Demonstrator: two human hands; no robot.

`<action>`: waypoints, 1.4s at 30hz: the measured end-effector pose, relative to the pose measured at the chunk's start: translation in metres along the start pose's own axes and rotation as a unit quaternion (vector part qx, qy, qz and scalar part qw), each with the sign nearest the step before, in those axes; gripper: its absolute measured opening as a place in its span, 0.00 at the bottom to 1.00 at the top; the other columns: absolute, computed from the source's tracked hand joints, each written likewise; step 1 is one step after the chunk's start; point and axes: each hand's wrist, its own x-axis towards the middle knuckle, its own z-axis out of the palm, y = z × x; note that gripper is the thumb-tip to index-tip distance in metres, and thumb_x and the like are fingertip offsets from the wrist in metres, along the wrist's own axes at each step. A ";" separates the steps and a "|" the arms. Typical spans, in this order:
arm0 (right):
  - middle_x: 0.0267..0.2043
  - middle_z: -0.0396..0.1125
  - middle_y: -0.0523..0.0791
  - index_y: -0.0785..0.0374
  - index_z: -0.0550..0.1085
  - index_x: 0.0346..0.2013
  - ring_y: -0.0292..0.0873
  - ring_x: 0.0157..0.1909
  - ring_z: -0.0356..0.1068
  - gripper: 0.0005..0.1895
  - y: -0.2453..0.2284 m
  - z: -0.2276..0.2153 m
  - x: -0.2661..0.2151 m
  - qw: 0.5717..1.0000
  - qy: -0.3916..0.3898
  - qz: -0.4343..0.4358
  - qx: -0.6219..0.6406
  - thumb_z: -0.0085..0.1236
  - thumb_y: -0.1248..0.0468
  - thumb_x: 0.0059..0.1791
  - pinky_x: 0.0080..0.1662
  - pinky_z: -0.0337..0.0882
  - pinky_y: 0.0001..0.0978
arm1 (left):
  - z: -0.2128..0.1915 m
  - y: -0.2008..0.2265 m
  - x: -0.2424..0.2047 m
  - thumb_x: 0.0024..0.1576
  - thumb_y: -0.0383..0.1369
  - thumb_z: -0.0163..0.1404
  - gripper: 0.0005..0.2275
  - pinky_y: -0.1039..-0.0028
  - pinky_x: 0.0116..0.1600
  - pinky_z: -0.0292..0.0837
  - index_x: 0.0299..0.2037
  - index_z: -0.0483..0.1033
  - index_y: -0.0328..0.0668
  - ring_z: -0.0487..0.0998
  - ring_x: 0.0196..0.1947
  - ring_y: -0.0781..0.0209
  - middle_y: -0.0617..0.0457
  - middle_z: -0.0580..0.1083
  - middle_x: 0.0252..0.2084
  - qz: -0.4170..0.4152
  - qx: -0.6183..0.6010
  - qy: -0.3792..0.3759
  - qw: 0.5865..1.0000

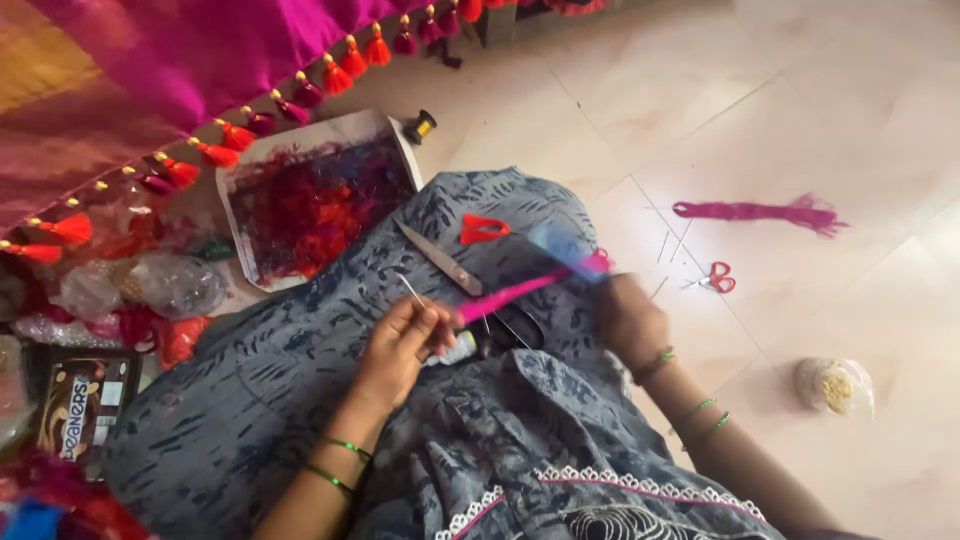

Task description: Attaching decorative tassels (kuchu) to the border of a saree.

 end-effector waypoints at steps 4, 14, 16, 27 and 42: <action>0.34 0.69 0.54 0.62 0.65 0.46 0.60 0.33 0.74 0.09 0.012 -0.023 0.011 0.960 0.067 0.209 0.174 0.48 0.66 0.51 0.35 0.72 0.53 | -0.001 -0.011 -0.010 0.67 0.34 0.47 0.08 0.78 0.35 0.71 0.40 0.74 0.38 0.78 0.29 0.67 0.54 0.75 0.30 -0.044 -0.049 0.001 0.998; 0.41 0.69 0.59 0.63 0.67 0.46 0.67 0.41 0.69 0.09 -0.033 0.007 0.017 0.989 0.106 0.035 0.092 0.50 0.61 0.56 0.40 0.68 0.58 | 0.007 -0.022 -0.010 0.66 0.32 0.48 0.07 0.78 0.34 0.72 0.40 0.76 0.35 0.75 0.26 0.69 0.55 0.74 0.26 0.014 0.051 0.006 0.999; 0.40 0.69 0.57 0.62 0.66 0.45 0.65 0.42 0.70 0.09 -0.044 0.002 0.013 0.995 0.094 0.006 0.041 0.49 0.59 0.56 0.41 0.69 0.57 | 0.007 -0.016 -0.011 0.65 0.32 0.48 0.07 0.78 0.35 0.71 0.40 0.75 0.36 0.73 0.26 0.70 0.57 0.73 0.26 0.015 0.082 -0.010 0.996; 0.33 0.67 0.52 0.61 0.62 0.50 0.56 0.30 0.71 0.10 -0.010 0.003 0.019 0.995 0.056 0.043 0.069 0.45 0.65 0.55 0.30 0.70 0.50 | -0.023 -0.015 -0.024 0.64 0.32 0.49 0.07 0.78 0.34 0.70 0.38 0.75 0.37 0.73 0.26 0.70 0.57 0.72 0.26 0.002 0.055 0.056 0.997; 0.41 0.68 0.60 0.61 0.64 0.51 0.71 0.37 0.70 0.11 -0.038 -0.005 0.007 0.995 0.017 0.061 0.080 0.46 0.62 0.55 0.37 0.68 0.63 | -0.024 -0.010 -0.030 0.66 0.32 0.48 0.07 0.80 0.36 0.70 0.39 0.75 0.37 0.72 0.26 0.71 0.58 0.72 0.26 0.021 0.052 0.090 0.994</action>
